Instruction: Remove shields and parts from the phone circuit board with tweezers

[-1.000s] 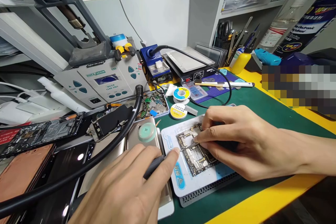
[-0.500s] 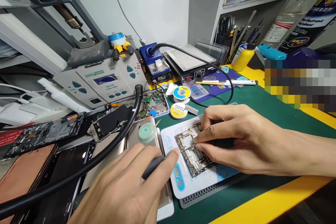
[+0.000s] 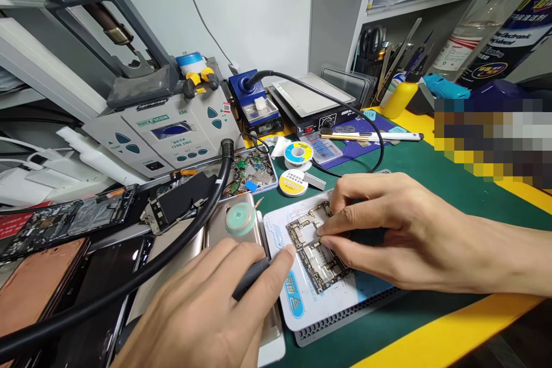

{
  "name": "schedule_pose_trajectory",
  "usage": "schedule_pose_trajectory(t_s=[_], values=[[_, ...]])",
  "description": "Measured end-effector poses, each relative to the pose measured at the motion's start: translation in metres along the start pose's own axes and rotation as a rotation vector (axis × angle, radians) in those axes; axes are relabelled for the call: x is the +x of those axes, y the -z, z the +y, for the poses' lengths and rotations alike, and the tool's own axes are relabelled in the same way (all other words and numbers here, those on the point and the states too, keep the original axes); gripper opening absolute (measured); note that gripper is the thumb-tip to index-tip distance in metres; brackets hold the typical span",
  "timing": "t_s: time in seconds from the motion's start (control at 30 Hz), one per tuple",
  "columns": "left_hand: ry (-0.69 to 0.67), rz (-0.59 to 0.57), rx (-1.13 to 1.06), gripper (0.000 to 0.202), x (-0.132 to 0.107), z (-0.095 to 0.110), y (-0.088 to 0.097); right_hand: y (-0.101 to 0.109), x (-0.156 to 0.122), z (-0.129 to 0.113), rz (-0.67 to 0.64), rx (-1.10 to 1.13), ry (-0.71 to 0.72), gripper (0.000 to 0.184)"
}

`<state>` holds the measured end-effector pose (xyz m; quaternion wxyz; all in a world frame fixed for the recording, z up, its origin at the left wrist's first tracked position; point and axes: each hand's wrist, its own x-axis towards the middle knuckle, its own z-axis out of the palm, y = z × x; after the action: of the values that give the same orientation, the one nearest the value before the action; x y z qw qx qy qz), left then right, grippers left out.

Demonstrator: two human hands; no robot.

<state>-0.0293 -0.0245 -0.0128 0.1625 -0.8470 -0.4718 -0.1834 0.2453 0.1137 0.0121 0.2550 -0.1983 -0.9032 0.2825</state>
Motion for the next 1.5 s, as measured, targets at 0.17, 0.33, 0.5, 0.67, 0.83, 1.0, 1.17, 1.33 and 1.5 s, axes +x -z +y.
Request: schedule_pose_trajectory(t_s=[0.17, 0.33, 0.5, 0.67, 0.83, 1.0, 1.17, 1.33, 1.5], values=[[0.035, -0.009, 0.011, 0.047, 0.0019, 0.003, 0.0014, -0.0006, -0.0002, -0.0002, 0.0, -0.007, 0.009, 0.022], [0.037, -0.005, -0.001, 0.047, 0.004, 0.0023, 0.003, 0.0014, 0.0008, -0.002, -0.012, 0.002, 0.002, 0.023], [-0.005, 0.001, -0.015, 0.047, 0.0033, -0.0003, 0.001, 0.0014, 0.0011, -0.0024, -0.005, 0.006, -0.005, 0.024], [0.0, -0.006, -0.021, 0.049, 0.003, -0.0019, 0.0012, 0.0022, 0.0013, -0.0024, -0.022, 0.001, -0.002, 0.025], [0.015, -0.026, -0.013, 0.052, 0.0029, 0.0002, 0.0068, 0.0042, 0.0018, -0.0025, -0.038, 0.012, 0.008, 0.024], [0.021, -0.013, -0.021, 0.052, 0.0026, 0.0, 0.0034, 0.0041, 0.0023, -0.0009, -0.032, 0.023, -0.004, 0.025], [0.003, -0.009, -0.026, 0.051, 0.0019, -0.0006, 0.0046, 0.0047, 0.0012, -0.0015, -0.037, 0.009, 0.004, 0.025], [0.006, -0.03, -0.02, 0.051, 0.0055, -0.0003, 0.0074, 0.004, 0.0015, -0.0024, -0.025, -0.01, 0.022, 0.023], [-0.003, 0.005, -0.024, 0.051, 0.0041, -0.0015, 0.0024, 0.0035, 0.0022, -0.0025, -0.028, -0.005, 0.015, 0.023]])
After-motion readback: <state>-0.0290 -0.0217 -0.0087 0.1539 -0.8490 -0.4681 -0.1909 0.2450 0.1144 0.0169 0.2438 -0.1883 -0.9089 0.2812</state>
